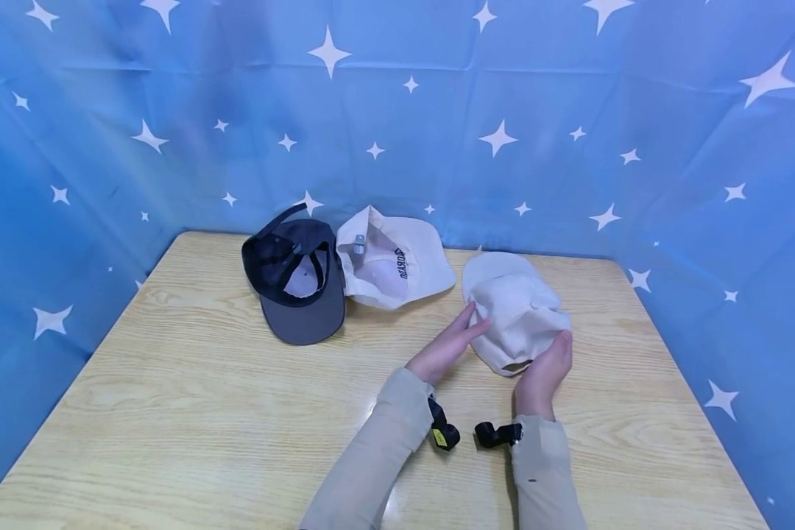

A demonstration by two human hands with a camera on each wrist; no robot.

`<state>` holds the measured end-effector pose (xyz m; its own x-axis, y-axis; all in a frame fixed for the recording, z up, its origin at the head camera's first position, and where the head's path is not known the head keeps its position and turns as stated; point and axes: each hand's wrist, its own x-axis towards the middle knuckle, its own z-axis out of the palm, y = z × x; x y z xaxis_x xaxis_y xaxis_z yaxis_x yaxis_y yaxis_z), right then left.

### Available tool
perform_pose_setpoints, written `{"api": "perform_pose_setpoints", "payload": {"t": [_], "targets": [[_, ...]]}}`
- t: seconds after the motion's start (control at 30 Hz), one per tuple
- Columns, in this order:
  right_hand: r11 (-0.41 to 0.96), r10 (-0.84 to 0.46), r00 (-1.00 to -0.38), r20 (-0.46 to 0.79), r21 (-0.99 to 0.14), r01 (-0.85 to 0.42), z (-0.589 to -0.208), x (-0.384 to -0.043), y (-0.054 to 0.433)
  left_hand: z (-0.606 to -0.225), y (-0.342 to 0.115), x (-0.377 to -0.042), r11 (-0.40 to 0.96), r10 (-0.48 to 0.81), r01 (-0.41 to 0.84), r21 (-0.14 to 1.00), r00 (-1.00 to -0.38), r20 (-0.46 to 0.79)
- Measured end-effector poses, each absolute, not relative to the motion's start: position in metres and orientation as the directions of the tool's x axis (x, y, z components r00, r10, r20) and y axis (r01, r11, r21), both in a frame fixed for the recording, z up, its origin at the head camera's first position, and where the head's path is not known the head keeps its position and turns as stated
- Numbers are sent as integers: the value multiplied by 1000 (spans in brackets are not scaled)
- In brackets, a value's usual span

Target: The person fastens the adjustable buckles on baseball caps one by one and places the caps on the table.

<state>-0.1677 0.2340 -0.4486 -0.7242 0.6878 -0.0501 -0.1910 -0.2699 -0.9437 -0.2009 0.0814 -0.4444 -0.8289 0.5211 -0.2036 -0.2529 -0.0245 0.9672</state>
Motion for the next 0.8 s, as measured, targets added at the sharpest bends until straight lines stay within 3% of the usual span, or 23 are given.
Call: {"api": "perform_pose_setpoints", "payload": {"t": [0.33, 0.47, 0.6, 0.8], "targets": [[-308, 697, -716, -27, -914, -265, -447, -165, 235, -448, 68, -198, -123, 512, -227, 966, -849, -134], [-349, 703, -708, -68, -900, -260, -437, -163, 234, -453, 55, -191, -279, 465, -280, 918, -876, -125], [-305, 734, -678, -48, -915, -265, -421, -160, 232, -457, 40, -180, -397, 474, -316, 862, -875, -102], [-230, 782, -621, 54, -901, -368, -389, -155, 217, -451, 14, -166, -359, 544, -301, 884, -837, -64]]}}
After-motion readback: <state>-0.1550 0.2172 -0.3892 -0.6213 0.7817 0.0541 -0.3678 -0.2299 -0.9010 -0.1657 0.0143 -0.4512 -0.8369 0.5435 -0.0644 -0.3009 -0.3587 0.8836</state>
